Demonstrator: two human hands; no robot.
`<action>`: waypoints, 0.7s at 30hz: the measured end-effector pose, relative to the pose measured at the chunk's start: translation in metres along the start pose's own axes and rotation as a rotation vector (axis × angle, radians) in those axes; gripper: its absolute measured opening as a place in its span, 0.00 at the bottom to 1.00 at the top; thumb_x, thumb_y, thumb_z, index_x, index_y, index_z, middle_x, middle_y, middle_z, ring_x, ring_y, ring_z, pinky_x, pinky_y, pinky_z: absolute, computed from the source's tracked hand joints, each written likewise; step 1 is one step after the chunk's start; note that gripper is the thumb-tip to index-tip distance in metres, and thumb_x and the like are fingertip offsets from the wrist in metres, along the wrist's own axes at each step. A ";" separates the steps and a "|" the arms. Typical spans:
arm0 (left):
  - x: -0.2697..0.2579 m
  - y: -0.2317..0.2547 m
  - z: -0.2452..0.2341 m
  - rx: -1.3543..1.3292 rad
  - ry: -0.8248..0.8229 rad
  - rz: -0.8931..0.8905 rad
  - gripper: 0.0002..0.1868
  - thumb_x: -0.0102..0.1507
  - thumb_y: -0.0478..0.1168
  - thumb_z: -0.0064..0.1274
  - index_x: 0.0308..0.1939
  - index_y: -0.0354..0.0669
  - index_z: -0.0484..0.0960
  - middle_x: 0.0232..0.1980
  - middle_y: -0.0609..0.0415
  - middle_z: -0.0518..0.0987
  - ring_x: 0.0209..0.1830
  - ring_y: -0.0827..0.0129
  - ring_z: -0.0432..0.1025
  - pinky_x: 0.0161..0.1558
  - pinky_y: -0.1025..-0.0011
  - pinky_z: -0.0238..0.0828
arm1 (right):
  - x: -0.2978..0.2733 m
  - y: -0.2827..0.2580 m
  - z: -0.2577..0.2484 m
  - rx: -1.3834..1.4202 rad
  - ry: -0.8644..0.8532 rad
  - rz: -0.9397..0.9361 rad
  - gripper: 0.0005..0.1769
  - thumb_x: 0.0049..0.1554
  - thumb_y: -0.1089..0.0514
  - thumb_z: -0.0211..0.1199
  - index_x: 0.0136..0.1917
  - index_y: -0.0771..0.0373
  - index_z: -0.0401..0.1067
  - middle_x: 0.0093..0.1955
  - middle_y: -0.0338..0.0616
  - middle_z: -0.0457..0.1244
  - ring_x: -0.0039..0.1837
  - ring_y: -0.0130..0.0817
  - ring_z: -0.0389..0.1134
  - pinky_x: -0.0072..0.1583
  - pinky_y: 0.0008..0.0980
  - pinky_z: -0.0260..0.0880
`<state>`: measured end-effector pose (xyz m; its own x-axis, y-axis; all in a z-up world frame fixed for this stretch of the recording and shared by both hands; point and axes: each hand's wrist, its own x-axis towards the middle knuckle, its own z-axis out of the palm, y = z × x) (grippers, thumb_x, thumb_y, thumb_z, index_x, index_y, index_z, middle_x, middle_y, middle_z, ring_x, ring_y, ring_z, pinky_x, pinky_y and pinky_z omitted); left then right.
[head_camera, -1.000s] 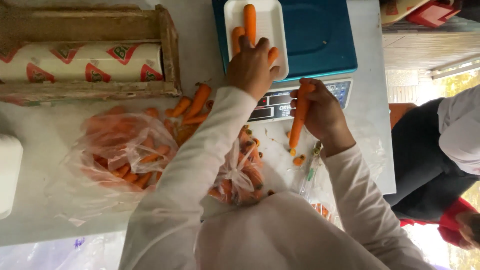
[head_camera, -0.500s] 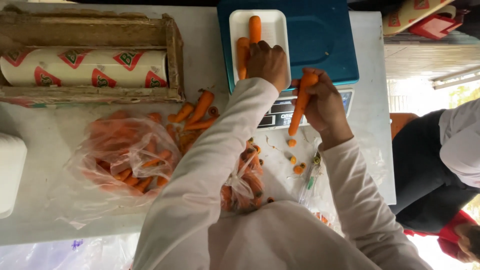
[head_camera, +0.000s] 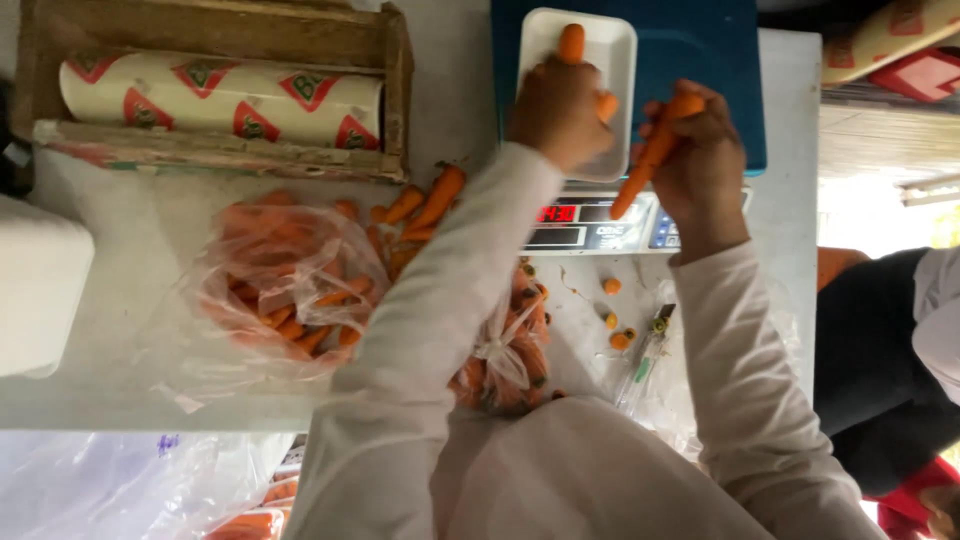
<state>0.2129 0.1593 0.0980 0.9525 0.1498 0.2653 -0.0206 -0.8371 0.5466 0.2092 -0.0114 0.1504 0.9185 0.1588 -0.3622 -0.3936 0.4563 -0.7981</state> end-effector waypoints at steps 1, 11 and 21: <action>-0.016 -0.011 -0.028 0.004 0.002 -0.006 0.08 0.46 0.40 0.60 0.28 0.43 0.82 0.32 0.38 0.78 0.31 0.41 0.75 0.33 0.50 0.73 | -0.002 0.000 0.000 -0.001 -0.005 0.005 0.24 0.49 0.71 0.47 0.58 0.59 0.66 0.45 0.57 0.64 0.43 0.44 0.65 0.42 0.40 0.64; -0.167 -0.120 -0.007 0.449 -0.311 -0.314 0.19 0.55 0.52 0.63 0.44 0.47 0.83 0.44 0.40 0.79 0.44 0.46 0.72 0.42 0.54 0.72 | 0.048 0.013 0.005 -0.611 -0.150 -0.184 0.16 0.59 0.64 0.65 0.59 0.58 0.66 0.50 0.45 0.65 0.48 0.32 0.69 0.48 0.30 0.74; -0.044 -0.029 -0.045 0.222 0.287 0.021 0.02 0.57 0.36 0.54 0.32 0.47 0.81 0.28 0.46 0.78 0.33 0.49 0.72 0.36 0.54 0.72 | 0.158 0.014 -0.001 -1.494 0.002 -0.371 0.24 0.52 0.45 0.72 0.60 0.49 0.73 0.47 0.39 0.71 0.45 0.32 0.72 0.43 0.34 0.74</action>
<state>0.1581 0.2004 0.1063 0.8275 0.2463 0.5045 0.0567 -0.9307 0.3614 0.3493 0.0187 0.0816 0.9708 0.2366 -0.0405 0.1701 -0.7972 -0.5793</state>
